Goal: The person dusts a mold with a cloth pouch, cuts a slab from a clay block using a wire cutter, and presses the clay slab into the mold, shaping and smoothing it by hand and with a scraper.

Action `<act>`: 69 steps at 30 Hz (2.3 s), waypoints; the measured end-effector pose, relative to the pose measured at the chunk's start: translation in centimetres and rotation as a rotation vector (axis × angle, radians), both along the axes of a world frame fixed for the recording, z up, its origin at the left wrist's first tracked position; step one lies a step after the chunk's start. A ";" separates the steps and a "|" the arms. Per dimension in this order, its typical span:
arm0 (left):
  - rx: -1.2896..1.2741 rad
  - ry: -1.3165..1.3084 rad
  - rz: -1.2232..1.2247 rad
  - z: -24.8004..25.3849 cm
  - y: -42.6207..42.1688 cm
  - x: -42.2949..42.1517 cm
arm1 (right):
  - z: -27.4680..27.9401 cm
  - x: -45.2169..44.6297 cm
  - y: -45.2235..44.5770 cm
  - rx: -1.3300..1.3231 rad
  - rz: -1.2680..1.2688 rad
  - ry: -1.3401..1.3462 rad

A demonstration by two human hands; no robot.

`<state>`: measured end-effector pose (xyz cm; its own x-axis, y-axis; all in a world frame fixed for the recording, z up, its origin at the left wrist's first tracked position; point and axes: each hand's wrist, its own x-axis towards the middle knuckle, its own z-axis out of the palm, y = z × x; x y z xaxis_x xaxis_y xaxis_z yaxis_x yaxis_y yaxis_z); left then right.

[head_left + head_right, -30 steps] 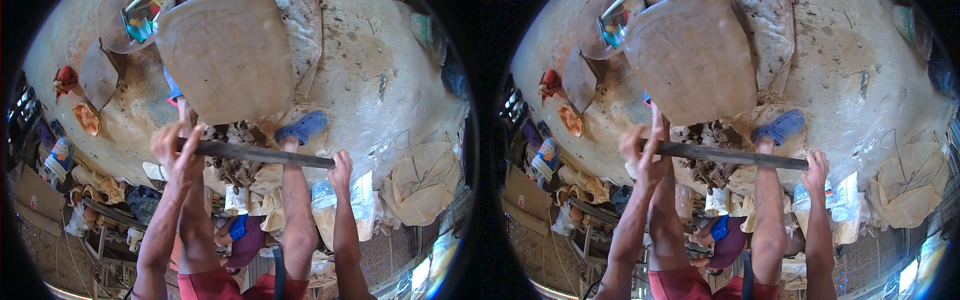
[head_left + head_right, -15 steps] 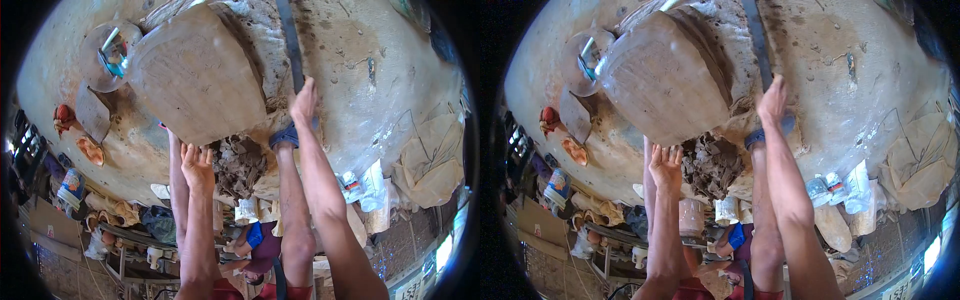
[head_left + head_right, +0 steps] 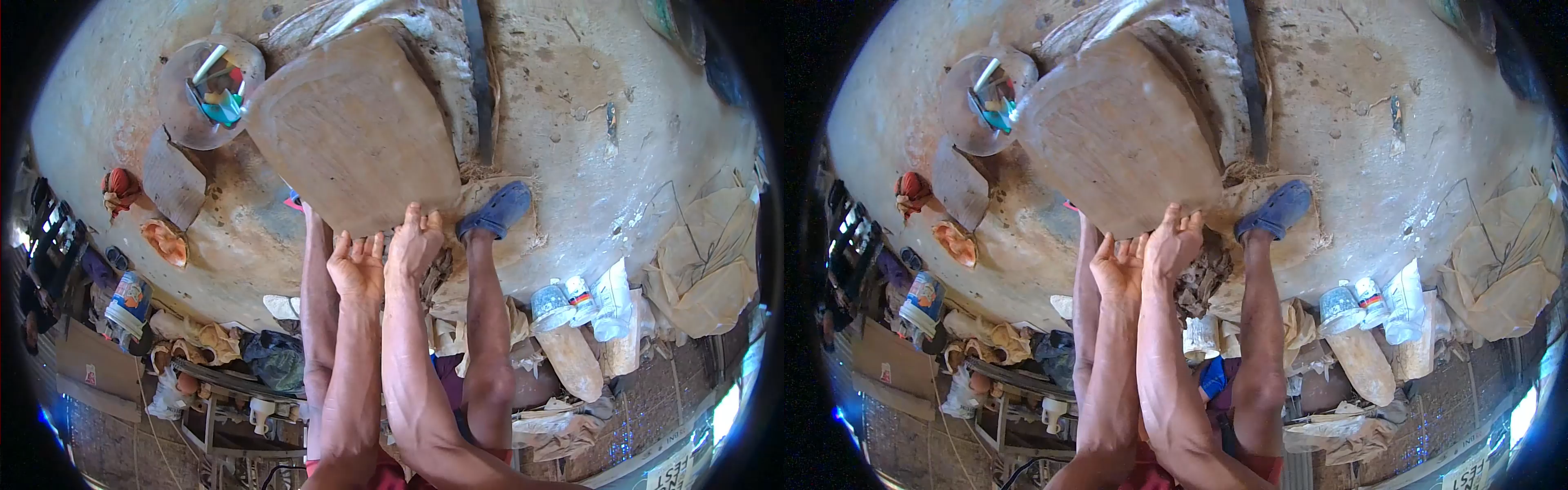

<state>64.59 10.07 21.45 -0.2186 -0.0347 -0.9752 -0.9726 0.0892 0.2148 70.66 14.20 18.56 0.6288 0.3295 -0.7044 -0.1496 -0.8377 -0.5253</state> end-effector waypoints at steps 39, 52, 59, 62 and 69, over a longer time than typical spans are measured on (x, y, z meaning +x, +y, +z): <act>0.713 0.539 -2.133 26.3 13.4 -16.8 | 25.1 -9.4 5.9 0.483 -0.103 0.076; 0.441 0.096 -1.558 42.8 -3.7 -31.0 | 20.7 -20.7 -13.6 0.122 0.387 0.632; 0.295 0.092 -0.948 36.8 -18.4 -44.4 | 23.6 -25.3 -16.7 -0.001 0.873 0.619; 0.259 0.001 -0.635 33.5 -23.7 -49.4 | 22.9 -29.5 -16.2 -0.029 1.044 0.586; 0.218 0.067 -0.217 23.4 -35.5 -58.2 | 16.9 -45.5 -15.4 0.196 1.594 0.251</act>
